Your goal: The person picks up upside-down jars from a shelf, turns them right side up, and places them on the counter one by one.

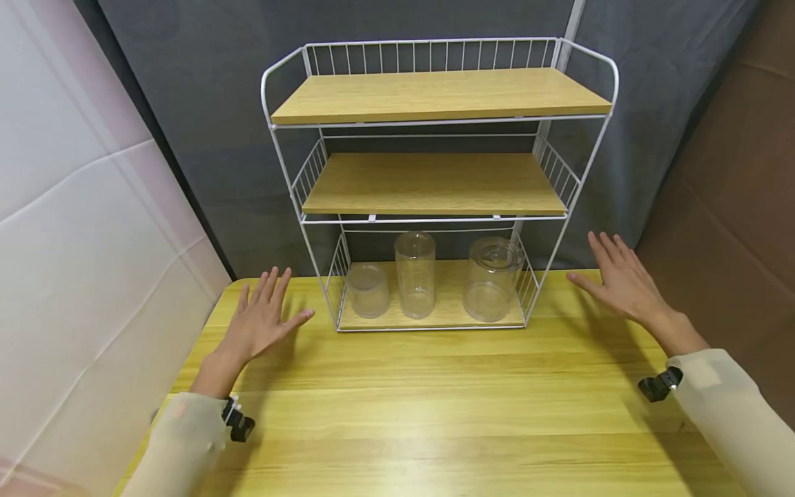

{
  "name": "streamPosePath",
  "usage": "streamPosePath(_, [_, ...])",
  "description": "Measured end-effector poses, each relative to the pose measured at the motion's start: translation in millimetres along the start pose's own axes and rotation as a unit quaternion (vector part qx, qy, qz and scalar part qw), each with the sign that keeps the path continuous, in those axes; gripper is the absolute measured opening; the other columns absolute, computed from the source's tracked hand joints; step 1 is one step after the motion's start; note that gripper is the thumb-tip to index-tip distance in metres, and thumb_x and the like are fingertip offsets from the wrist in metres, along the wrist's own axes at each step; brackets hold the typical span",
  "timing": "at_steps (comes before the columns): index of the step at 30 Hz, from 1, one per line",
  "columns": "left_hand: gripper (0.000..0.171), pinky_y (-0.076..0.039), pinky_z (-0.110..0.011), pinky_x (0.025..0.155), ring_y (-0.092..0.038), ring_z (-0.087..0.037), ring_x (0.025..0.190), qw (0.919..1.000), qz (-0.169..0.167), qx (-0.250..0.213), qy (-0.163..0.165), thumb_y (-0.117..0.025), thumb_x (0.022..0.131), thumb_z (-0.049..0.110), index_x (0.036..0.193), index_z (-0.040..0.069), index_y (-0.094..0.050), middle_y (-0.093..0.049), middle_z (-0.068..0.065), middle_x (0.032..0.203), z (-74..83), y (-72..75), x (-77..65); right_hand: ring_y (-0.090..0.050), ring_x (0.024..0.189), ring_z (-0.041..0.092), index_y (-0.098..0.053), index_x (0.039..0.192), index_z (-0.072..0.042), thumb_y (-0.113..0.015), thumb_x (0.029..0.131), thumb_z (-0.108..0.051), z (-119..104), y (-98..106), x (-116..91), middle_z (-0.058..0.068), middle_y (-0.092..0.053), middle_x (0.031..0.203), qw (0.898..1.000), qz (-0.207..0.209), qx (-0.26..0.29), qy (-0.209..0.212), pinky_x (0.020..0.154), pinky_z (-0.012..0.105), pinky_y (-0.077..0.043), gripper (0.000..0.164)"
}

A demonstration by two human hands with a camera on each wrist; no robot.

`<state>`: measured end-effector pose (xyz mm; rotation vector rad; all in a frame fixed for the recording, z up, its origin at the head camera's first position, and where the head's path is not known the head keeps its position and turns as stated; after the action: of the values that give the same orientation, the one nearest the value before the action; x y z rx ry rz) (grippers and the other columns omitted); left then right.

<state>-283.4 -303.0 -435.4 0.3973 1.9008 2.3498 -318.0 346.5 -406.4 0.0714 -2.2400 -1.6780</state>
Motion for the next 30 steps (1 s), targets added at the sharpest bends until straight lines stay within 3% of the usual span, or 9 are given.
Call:
streamPosePath(6, [0.102,-0.008,-0.075,0.125,-0.011,-0.051,0.159,1.0000,0.008,0.001,-0.006,-0.052,0.102,0.067,0.170,0.005,-0.010,-0.009,-0.029,0.174,4.1,-0.8,-6.9,-0.009,0.159,0.053,-0.010,0.169,0.000,-0.059,0.104,-0.054,-13,11,3,0.037,-0.017,0.169,0.999,0.014,0.023,0.023,0.131,0.062,-0.009,0.098])
streamPosePath(18, [0.108,-0.009,-0.070,0.128,-0.010,-0.048,0.161,0.9992,0.026,-0.022,-0.021,-0.062,0.098,0.064,0.170,0.004,-0.008,-0.010,-0.028,0.174,23.6,0.4,-15.1,-0.004,0.162,0.044,-0.003,0.172,-0.016,-0.064,0.104,-0.045,-40,42,7,0.019,-0.008,0.177,0.991,0.032,0.130,0.015,0.123,0.078,-0.010,0.096])
streamPosePath(25, [0.113,-0.020,-0.070,0.125,-0.019,-0.048,0.158,0.9941,0.084,-0.051,-0.047,-0.072,0.093,0.059,0.170,0.006,-0.010,-0.018,-0.028,0.173,33.0,1.5,-22.1,-0.005,0.162,0.046,-0.001,0.172,-0.023,-0.063,0.104,-0.045,-48,52,9,0.018,-0.007,0.177,0.988,0.040,0.151,0.013,0.121,0.080,-0.009,0.094])
streamPosePath(30, [0.113,-0.022,-0.068,0.126,-0.024,-0.048,0.157,0.9866,0.132,-0.071,-0.064,-0.074,0.091,0.060,0.170,0.007,-0.014,-0.024,-0.027,0.171,41.1,7.3,-28.3,-0.008,0.161,0.048,-0.003,0.172,-0.026,-0.064,0.104,-0.042,-52,62,10,0.016,-0.007,0.178,0.983,0.058,0.173,0.018,0.122,0.079,-0.010,0.093])
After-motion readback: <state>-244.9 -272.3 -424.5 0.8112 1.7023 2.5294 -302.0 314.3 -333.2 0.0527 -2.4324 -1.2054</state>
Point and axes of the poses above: each hand's wrist, its own x-axis towards the middle knuckle, its own y-axis out of the back of the hand, z = x × y, the point moved 5 cm from there along x, towards the middle knuckle
